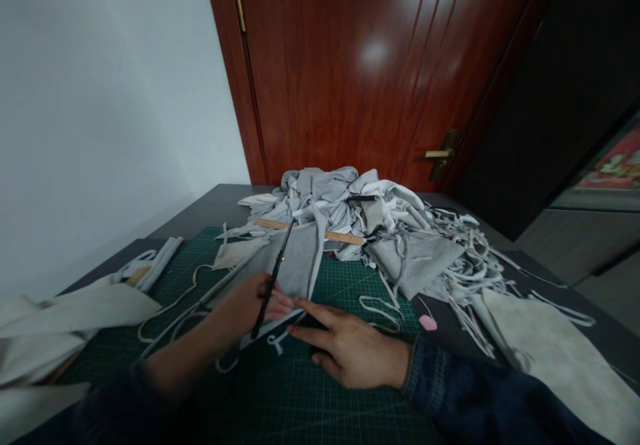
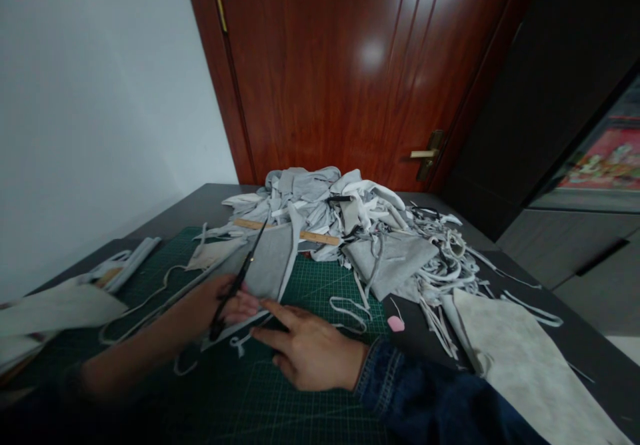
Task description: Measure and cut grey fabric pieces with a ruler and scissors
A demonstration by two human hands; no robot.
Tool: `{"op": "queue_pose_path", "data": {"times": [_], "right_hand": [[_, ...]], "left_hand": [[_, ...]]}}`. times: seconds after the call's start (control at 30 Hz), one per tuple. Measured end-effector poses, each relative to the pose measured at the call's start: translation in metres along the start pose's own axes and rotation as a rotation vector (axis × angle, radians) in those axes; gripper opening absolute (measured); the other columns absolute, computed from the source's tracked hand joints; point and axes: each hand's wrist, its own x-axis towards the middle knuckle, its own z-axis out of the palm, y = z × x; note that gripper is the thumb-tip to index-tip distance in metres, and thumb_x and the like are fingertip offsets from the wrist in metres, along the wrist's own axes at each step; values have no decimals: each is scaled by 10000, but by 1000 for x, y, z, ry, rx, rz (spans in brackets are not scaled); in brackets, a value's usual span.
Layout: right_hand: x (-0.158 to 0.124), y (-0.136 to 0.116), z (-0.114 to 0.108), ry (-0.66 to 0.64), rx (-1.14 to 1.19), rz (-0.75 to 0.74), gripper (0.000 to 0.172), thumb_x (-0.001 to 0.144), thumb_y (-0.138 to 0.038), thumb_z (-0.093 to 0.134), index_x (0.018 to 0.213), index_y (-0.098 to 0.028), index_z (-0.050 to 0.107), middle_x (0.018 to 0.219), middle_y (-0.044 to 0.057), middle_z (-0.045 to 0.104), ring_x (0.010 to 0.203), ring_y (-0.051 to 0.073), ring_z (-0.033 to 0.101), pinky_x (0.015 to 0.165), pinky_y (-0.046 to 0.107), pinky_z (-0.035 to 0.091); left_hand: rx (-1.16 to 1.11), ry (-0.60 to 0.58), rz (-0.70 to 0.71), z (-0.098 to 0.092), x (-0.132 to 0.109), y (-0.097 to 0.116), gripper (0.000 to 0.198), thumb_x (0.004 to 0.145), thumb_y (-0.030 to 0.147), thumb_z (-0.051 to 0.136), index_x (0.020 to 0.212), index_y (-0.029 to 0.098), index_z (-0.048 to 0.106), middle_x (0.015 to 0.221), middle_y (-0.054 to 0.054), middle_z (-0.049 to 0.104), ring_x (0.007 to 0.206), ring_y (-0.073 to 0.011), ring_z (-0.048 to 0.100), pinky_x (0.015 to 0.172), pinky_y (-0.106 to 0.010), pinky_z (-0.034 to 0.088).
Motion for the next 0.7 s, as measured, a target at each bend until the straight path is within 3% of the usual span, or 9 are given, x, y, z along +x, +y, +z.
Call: {"op": "queue_pose_path", "data": {"times": [0.1, 0.2, 0.37, 0.57, 0.7], "right_hand": [[2, 3, -3, 90, 80, 13, 542, 968, -153, 614, 1508, -144, 579, 1656, 169, 449, 1475, 271, 524, 1204, 367, 471], [12, 20, -10, 227, 30, 65, 443, 1017, -114, 494, 1438, -141, 631, 1493, 147, 625, 1384, 224, 604, 1192, 378, 490], [28, 48, -9, 84, -186, 0, 531, 1016, -146, 574, 1543, -101, 523, 1615, 188, 511, 1532, 285, 446, 1308, 515, 310], [-1, 49, -11, 90, -308, -53, 402, 1055, -160, 516, 1433, -75, 623, 1481, 196, 634, 1483, 288, 508, 1310, 514, 319], [-9, 43, -15, 81, -327, -69, 413, 1062, -140, 467, 1445, -50, 593, 1503, 215, 602, 1497, 295, 486, 1295, 481, 360]], "left_hand": [[-62, 8, 24, 6, 20, -13, 413, 611, 398, 828, 923, 215, 629, 958, -114, 827, 919, -315, 796, 804, -385, 650], [-100, 17, 8, 7, 21, -19, 371, 654, 395, 799, 914, 201, 619, 929, -119, 819, 922, -309, 795, 833, -395, 647], [-101, 37, -20, 8, 10, -12, 274, 717, 338, 764, 900, 190, 623, 902, -102, 814, 937, -305, 790, 854, -379, 641], [-104, 40, -48, 10, 14, -14, 332, 663, 308, 812, 895, 199, 602, 961, -139, 814, 964, -325, 794, 869, -377, 643], [-110, 28, -62, 7, 17, -15, 331, 698, 337, 789, 932, 166, 629, 981, -147, 807, 966, -341, 788, 868, -389, 641]]}}
